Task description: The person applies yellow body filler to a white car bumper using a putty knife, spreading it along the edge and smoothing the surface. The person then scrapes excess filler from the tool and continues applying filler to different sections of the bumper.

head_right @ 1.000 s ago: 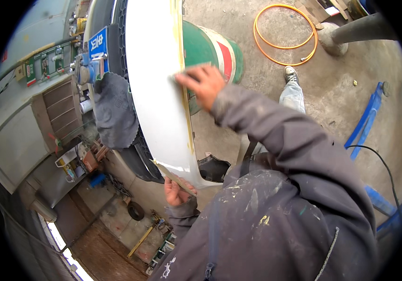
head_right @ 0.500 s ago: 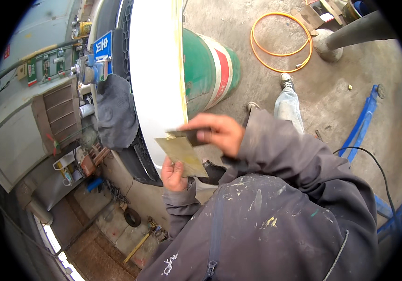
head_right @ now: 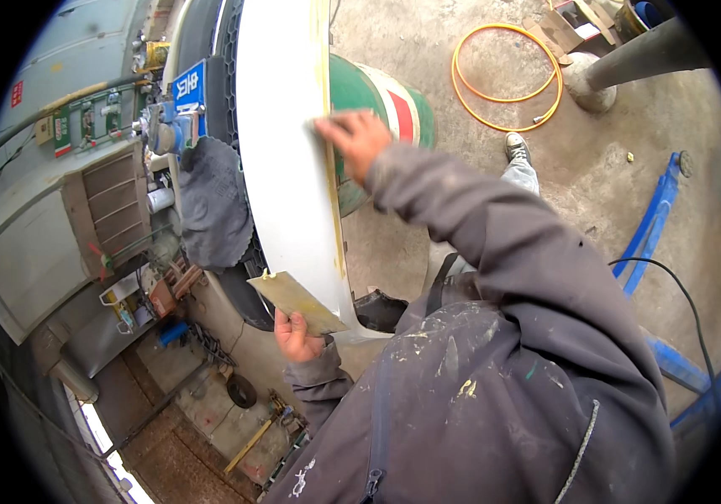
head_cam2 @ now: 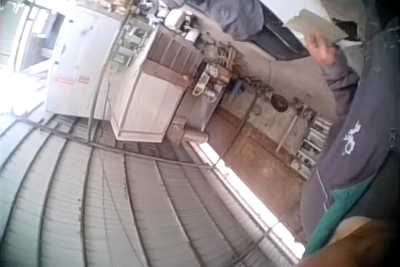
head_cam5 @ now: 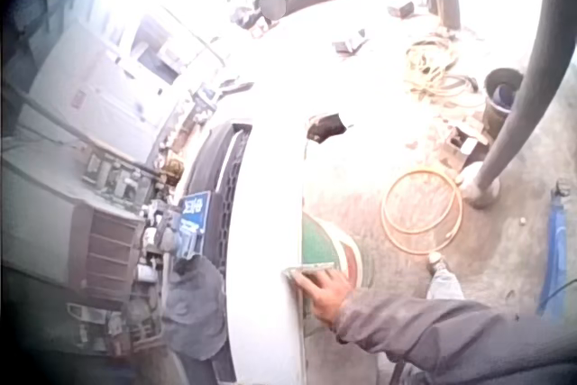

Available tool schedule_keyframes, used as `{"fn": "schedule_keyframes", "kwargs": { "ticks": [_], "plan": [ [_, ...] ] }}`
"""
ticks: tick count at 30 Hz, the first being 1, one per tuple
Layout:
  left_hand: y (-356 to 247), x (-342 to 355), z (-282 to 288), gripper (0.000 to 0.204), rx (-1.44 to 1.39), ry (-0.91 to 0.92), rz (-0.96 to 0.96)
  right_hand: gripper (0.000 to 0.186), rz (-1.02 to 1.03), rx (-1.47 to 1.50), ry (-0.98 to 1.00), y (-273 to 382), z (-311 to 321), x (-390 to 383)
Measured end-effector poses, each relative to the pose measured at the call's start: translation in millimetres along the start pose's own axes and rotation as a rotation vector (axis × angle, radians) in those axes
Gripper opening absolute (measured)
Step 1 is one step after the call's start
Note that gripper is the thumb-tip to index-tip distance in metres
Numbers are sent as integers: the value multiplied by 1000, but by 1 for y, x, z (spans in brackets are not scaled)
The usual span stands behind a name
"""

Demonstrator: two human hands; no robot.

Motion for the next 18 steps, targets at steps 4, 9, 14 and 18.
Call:
{"fn": "schedule_keyframes", "kwargs": {
  "ticks": [4,9,14,18],
  "plan": [
    [-5,3,11,45,-49,-46,8,71,46,99,46,61,-6,-94],
    [-4,4,35,40,-34,-63,54,56,-26,413,480,90,-12,-156],
    [-3,-1,49,34,-206,-8,94,32,-686,700,214,-21,16,-88],
    [-18,-2,40,30,-234,22,13,31,-1087,725,-124,-141,67,-69]
  ]
}}
Point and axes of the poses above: each hand's wrist, its own x-axis towards the middle knuckle, its own z-axis out of the back of the hand, y = z × x, the point moved 5 cm from there along x, towards the middle knuckle, and after that the axes turned 3 degrees about -x, right-handed, at the moved point
